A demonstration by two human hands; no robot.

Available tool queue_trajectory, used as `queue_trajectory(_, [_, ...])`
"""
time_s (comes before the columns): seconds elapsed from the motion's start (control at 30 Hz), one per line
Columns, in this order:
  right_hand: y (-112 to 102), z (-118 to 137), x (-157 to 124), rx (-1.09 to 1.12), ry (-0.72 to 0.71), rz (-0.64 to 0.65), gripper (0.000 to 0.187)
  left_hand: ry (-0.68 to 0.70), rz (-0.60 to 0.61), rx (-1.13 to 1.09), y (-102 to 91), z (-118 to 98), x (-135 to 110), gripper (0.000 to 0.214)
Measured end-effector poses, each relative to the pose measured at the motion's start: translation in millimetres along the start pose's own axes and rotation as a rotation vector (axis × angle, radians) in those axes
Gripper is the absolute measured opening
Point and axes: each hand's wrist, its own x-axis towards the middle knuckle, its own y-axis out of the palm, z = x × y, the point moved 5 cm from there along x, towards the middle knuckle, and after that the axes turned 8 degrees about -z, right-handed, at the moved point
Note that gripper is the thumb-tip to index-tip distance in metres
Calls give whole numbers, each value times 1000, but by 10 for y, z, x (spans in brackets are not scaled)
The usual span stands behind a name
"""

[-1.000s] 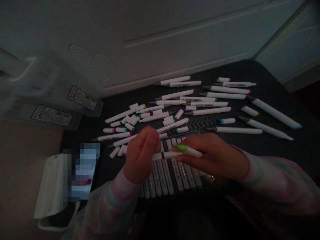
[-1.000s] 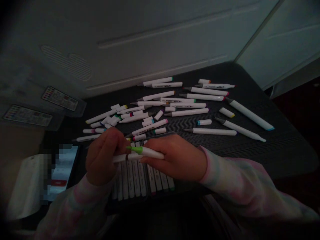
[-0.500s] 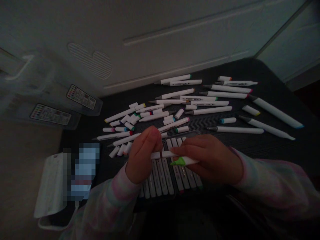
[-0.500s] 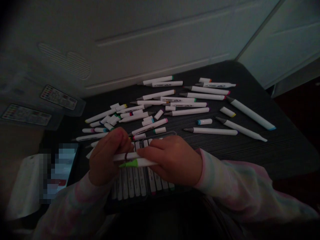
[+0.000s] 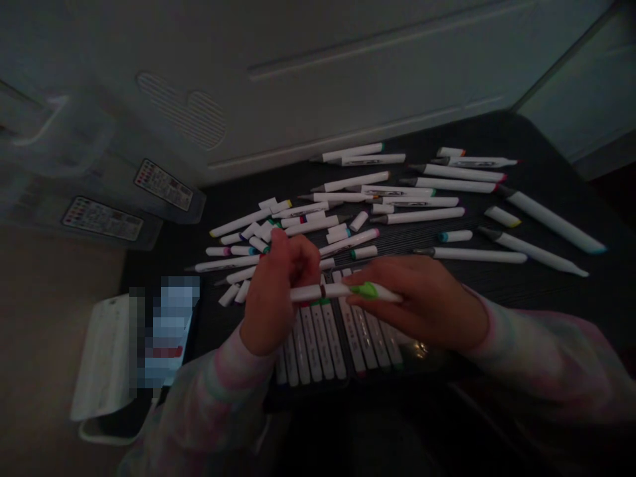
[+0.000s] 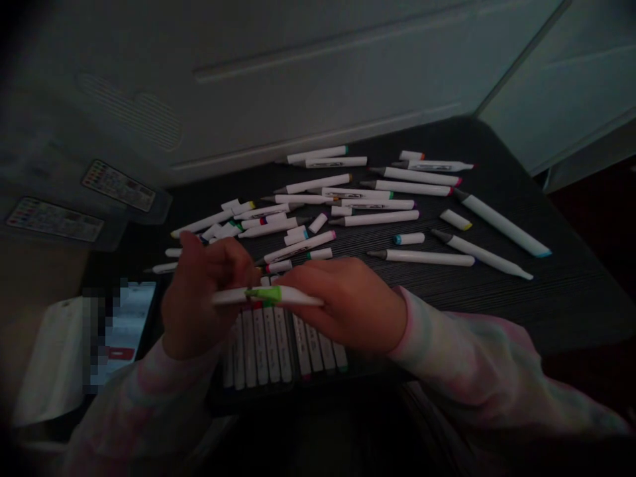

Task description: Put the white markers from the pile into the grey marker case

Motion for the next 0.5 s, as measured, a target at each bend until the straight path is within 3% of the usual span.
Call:
queue_trajectory(0.17, [-5, -83, 22, 61, 110, -31, 14, -55, 36, -178, -10, 36, 10, 61])
queue_trajectory(0.3, [-33, -160, 18, 102, 190, -70, 15, 64, 40, -139, -92, 3, 10, 33])
queue_trajectory(0.4, [-47, -208, 15, 135, 244, -79, 18, 114, -40, -63, -186, 0, 31, 13])
queue_trajectory(0.5, [-50, -252, 18, 168, 299, -72, 20, 144, -124, -133, -259, -20, 79, 8])
